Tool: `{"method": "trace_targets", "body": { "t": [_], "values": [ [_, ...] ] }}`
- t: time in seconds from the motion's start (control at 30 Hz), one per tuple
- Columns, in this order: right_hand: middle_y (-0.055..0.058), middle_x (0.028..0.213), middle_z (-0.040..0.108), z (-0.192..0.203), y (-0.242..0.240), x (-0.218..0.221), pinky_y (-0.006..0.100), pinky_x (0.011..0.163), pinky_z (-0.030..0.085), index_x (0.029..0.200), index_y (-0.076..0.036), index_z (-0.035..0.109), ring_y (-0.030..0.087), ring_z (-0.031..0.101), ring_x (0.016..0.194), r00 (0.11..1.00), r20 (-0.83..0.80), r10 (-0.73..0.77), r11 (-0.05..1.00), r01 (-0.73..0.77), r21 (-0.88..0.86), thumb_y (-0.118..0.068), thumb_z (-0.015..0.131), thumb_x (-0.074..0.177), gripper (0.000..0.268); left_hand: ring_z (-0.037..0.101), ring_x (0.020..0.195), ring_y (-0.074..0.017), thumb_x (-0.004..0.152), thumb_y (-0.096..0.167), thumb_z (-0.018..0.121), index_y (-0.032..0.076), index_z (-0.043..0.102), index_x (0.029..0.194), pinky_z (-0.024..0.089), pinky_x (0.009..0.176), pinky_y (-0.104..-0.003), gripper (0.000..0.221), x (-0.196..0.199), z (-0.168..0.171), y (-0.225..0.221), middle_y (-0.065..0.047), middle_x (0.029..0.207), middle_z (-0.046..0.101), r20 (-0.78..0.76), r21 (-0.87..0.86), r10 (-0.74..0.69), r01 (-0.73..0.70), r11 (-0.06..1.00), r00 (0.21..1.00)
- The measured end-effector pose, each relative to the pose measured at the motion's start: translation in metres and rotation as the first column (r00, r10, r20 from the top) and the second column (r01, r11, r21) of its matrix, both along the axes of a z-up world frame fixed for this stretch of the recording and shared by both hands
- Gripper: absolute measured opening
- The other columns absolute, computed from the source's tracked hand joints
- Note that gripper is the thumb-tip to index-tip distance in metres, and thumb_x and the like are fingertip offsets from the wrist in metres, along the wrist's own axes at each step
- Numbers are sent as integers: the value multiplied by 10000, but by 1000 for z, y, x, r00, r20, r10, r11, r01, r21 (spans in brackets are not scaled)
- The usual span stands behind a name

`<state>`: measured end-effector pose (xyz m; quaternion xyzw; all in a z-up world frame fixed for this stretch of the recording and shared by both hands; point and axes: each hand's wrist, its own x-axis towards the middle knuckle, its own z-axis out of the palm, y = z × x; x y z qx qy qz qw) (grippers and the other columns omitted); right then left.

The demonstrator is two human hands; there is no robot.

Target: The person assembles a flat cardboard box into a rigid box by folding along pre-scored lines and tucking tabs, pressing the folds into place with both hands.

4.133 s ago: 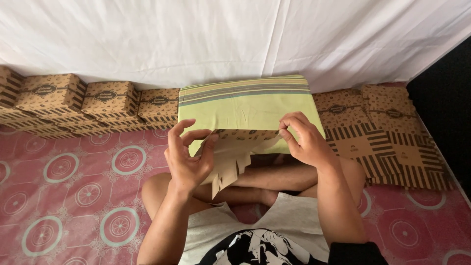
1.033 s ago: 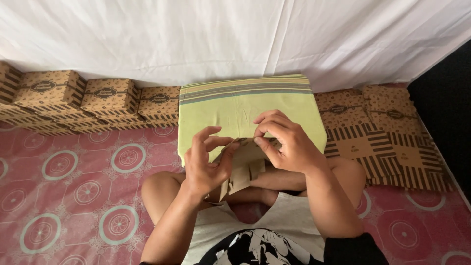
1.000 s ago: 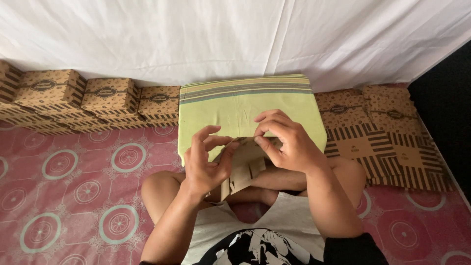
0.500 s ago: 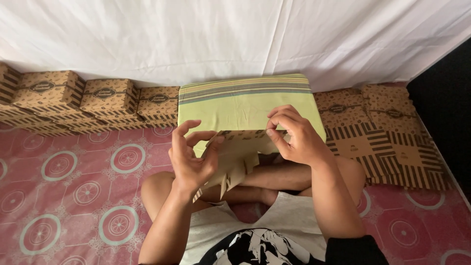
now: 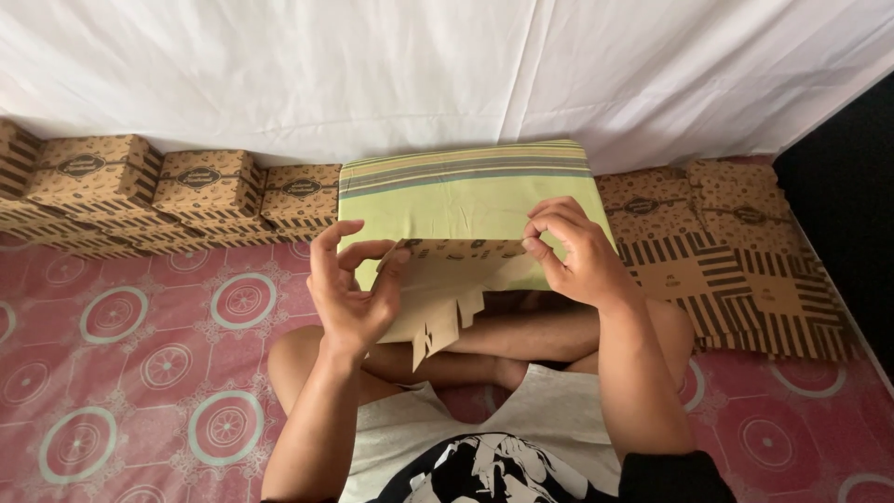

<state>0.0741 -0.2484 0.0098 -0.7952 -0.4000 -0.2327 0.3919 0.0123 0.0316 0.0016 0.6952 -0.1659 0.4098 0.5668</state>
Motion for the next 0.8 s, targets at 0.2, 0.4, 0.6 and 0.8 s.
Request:
{"method": "trace_targets", "body": {
  "t": [0.2, 0.4, 0.6, 0.8],
  "values": [
    [49, 813, 583, -2, -8, 0, 442, 923, 532, 863, -67, 595, 317, 657, 985, 999, 11, -33, 999, 34, -38, -44, 647, 999, 147, 770, 726, -247, 849, -58, 802, -28, 500, 1259, 595, 803, -366, 511, 0, 3, 2, -161, 789, 749, -20, -12, -5, 5, 1000, 1000],
    [126, 971, 630, -16, -12, 6, 469, 958, 539, 1010, -12, 630, 342, 656, 1103, 997, -76, 27, 961, -5, 275, -120, 673, 996, 117, 729, 677, -321, 852, -115, 778, -62, 493, 1293, 619, 720, -461, 528, 10, 2, 6, -204, 777, 717, 16, -33, -13, 14, 999, 1000],
    [121, 1113, 622, -106, -18, 14, 411, 954, 535, 1194, -25, 610, 268, 609, 1139, 930, -368, 14, 869, 170, 465, -324, 558, 1073, 326, 604, 628, -131, 922, 9, 804, 50, 497, 1284, 469, 566, -215, 477, 113, -10, 40, -72, 737, 634, -118, -190, 84, -105, 976, 989],
    [201, 1121, 629, -145, -19, -10, 497, 916, 548, 1197, 18, 612, 363, 631, 1140, 809, -546, -216, 848, 433, 305, -198, 607, 1053, 260, 512, 1338, -545, 1016, 568, 752, -76, 185, 1540, 461, 1087, -655, 1005, 202, -46, 71, -363, 1455, 519, -575, 236, 154, -17, 972, 803]
  ]
}}
